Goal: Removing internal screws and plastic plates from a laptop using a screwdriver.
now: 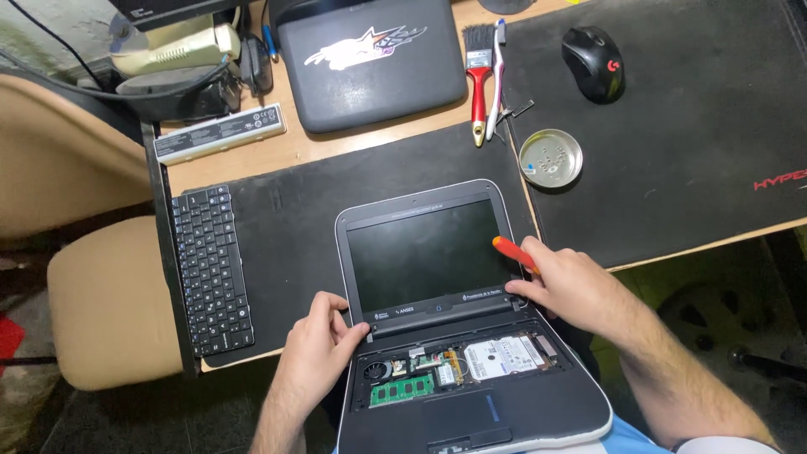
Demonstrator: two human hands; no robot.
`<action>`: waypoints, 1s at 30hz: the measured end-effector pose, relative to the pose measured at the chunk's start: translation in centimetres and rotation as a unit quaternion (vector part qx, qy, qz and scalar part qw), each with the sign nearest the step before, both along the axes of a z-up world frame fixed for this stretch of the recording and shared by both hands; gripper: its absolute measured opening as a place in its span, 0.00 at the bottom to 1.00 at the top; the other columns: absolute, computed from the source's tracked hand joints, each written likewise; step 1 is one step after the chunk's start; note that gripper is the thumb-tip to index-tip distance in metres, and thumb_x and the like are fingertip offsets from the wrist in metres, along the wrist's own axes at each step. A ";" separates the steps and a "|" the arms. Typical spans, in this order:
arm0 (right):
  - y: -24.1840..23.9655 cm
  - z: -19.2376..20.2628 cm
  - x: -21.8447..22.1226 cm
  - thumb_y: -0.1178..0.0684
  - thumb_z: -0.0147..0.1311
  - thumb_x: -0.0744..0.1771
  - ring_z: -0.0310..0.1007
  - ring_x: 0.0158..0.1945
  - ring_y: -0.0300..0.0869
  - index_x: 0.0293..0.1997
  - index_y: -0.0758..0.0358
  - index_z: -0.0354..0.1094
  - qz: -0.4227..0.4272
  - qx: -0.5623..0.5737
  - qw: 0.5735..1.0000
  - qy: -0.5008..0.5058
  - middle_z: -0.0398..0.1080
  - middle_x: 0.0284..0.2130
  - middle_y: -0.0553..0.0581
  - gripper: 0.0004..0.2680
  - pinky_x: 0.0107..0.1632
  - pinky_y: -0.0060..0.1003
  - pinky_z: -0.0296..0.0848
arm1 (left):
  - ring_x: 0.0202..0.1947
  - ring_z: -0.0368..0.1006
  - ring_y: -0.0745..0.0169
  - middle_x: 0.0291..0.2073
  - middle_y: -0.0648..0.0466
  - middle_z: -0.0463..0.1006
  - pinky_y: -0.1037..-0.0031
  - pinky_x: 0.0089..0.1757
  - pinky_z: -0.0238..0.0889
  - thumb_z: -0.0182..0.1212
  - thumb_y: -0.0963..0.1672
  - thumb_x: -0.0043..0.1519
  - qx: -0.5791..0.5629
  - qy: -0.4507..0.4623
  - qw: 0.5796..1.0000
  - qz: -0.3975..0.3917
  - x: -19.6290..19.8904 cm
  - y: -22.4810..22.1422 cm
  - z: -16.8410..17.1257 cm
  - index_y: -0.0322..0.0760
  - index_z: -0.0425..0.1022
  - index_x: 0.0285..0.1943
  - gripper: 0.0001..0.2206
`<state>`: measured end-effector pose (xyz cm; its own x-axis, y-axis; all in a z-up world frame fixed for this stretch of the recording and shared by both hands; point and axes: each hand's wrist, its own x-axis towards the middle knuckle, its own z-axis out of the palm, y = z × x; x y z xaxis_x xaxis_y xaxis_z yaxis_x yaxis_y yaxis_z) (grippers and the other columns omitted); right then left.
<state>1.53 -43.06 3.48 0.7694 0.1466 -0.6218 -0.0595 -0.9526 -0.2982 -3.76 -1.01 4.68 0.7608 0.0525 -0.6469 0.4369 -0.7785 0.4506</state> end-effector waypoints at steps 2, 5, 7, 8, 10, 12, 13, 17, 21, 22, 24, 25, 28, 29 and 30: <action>-0.1 0.8 1.2 0.31 0.61 0.76 0.80 0.32 0.52 0.48 0.53 0.62 -0.025 0.021 0.999 -0.008 0.80 0.28 0.53 0.18 0.41 0.51 0.71 | 0.39 0.86 0.64 0.34 0.64 0.87 0.64 0.51 0.77 0.77 0.52 0.72 0.020 -0.018 1.000 -0.013 1.1 0.0 0.8 0.49 0.78 0.67 0.18; -1.4 0.6 2.5 0.36 0.47 0.79 0.77 0.38 0.50 0.44 0.55 0.67 -0.061 0.126 0.987 -0.076 0.78 0.33 0.54 0.16 0.47 0.50 0.70 | 0.35 0.90 0.62 0.34 0.66 0.91 0.62 0.49 0.80 0.75 0.53 0.72 0.032 -0.111 0.993 -0.017 2.8 -0.4 0.5 0.52 0.81 0.68 0.19; -2.5 -0.8 3.9 0.42 0.41 0.80 0.75 0.44 0.46 0.43 0.57 0.72 -0.074 0.210 0.965 -0.140 0.75 0.39 0.53 0.16 0.52 0.48 0.72 | 0.30 0.91 0.62 0.34 0.68 0.91 0.61 0.45 0.81 0.72 0.53 0.73 0.024 -0.191 0.981 -0.009 4.6 -1.0 -0.4 0.52 0.82 0.68 0.17; -2.9 -1.9 4.8 0.44 0.46 0.80 0.81 0.50 0.55 0.50 0.59 0.76 -0.057 0.260 0.942 -0.204 0.79 0.45 0.59 0.13 0.58 0.54 0.77 | 0.31 0.90 0.53 0.34 0.58 0.92 0.56 0.41 0.81 0.74 0.50 0.74 0.000 -0.302 0.952 -0.049 5.8 -1.4 -1.0 0.48 0.85 0.66 0.14; -2.5 -2.1 6.5 0.47 0.52 0.80 0.87 0.56 0.65 0.58 0.61 0.81 -0.038 0.309 0.913 -0.263 0.83 0.51 0.66 0.12 0.64 0.61 0.83 | 0.32 0.90 0.44 0.34 0.49 0.92 0.51 0.36 0.81 0.76 0.47 0.75 -0.024 -0.406 0.910 -0.087 8.1 -2.4 -1.6 0.44 0.89 0.63 0.11; -1.0 0.1 8.5 0.53 0.63 0.78 0.81 0.39 0.51 0.57 0.61 0.84 -0.006 0.355 0.862 -0.362 0.76 0.38 0.57 0.06 0.47 0.46 0.83 | 0.36 0.89 0.55 0.37 0.56 0.90 0.64 0.39 0.82 0.73 0.47 0.76 -0.019 -0.449 0.873 -0.190 11.1 -3.8 -1.7 0.46 0.88 0.61 0.08; -0.8 -0.5 9.4 0.53 0.63 0.78 0.81 0.39 0.51 0.57 0.61 0.84 -0.004 0.353 0.861 -0.366 0.76 0.38 0.57 0.06 0.47 0.46 0.83 | 0.36 0.89 0.55 0.37 0.56 0.90 0.64 0.39 0.82 0.73 0.47 0.76 -0.021 -0.453 0.871 -0.191 12.5 -4.0 -2.2 0.46 0.88 0.61 0.08; -0.2 -3.6 11.9 0.62 0.72 0.74 0.88 0.43 0.51 0.79 0.70 0.63 -0.028 0.414 0.806 -0.421 0.85 0.44 0.64 0.23 0.53 0.48 0.87 | 0.46 0.87 0.55 0.41 0.59 0.86 0.64 0.48 0.83 0.74 0.45 0.75 -0.001 -0.459 0.844 -0.277 16.5 -4.8 -2.9 0.47 0.89 0.57 0.06; -0.4 -6.5 12.5 0.64 0.72 0.74 0.90 0.42 0.47 0.80 0.71 0.57 -0.010 0.417 0.776 -0.474 0.88 0.47 0.60 0.25 0.51 0.43 0.87 | 0.48 0.87 0.55 0.41 0.58 0.87 0.62 0.52 0.84 0.75 0.43 0.75 -0.068 -0.440 0.859 -0.254 18.1 -4.4 -5.0 0.45 0.91 0.55 0.03; -0.3 -6.6 12.4 0.64 0.72 0.74 0.90 0.42 0.47 0.80 0.71 0.57 -0.011 0.417 0.777 -0.472 0.88 0.47 0.60 0.25 0.51 0.43 0.87 | 0.48 0.87 0.55 0.41 0.58 0.87 0.62 0.52 0.84 0.75 0.43 0.75 -0.069 -0.437 0.860 -0.253 17.7 -4.2 -5.0 0.45 0.91 0.55 0.03; -0.2 -6.8 12.3 0.62 0.71 0.75 0.90 0.40 0.47 0.73 0.68 0.66 0.018 0.367 0.784 -0.501 0.90 0.46 0.57 0.18 0.46 0.42 0.86 | 0.48 0.85 0.55 0.42 0.57 0.87 0.62 0.53 0.83 0.72 0.39 0.73 -0.111 -0.449 0.860 -0.214 17.4 -4.2 -5.0 0.45 0.92 0.54 0.07; -0.2 -6.8 12.3 0.62 0.71 0.75 0.90 0.40 0.47 0.73 0.68 0.66 0.017 0.367 0.784 -0.500 0.90 0.46 0.57 0.18 0.46 0.42 0.86 | 0.48 0.85 0.55 0.42 0.57 0.87 0.62 0.53 0.83 0.72 0.39 0.73 -0.112 -0.448 0.861 -0.215 17.4 -4.1 -5.6 0.45 0.92 0.54 0.07; 0.0 -6.9 12.3 0.62 0.73 0.75 0.90 0.40 0.47 0.71 0.67 0.69 0.019 0.359 0.786 -0.503 0.90 0.45 0.56 0.17 0.46 0.42 0.87 | 0.47 0.83 0.55 0.41 0.55 0.87 0.61 0.52 0.83 0.67 0.35 0.70 -0.116 -0.453 0.861 -0.202 17.3 -3.7 -7.0 0.44 0.93 0.53 0.12; 0.0 -7.0 12.4 0.63 0.73 0.74 0.90 0.40 0.47 0.71 0.67 0.69 0.024 0.354 0.785 -0.507 0.90 0.45 0.56 0.17 0.46 0.42 0.87 | 0.47 0.83 0.56 0.41 0.56 0.87 0.61 0.53 0.83 0.67 0.35 0.70 -0.117 -0.455 0.861 -0.195 17.3 -3.7 -7.3 0.45 0.93 0.53 0.13; 0.0 -7.1 12.4 0.63 0.74 0.74 0.90 0.40 0.46 0.71 0.66 0.70 0.029 0.348 0.785 -0.512 0.90 0.45 0.55 0.17 0.46 0.42 0.87 | 0.47 0.83 0.57 0.41 0.57 0.86 0.62 0.53 0.83 0.66 0.35 0.69 -0.118 -0.457 0.861 -0.189 17.4 -3.8 -7.5 0.46 0.93 0.52 0.14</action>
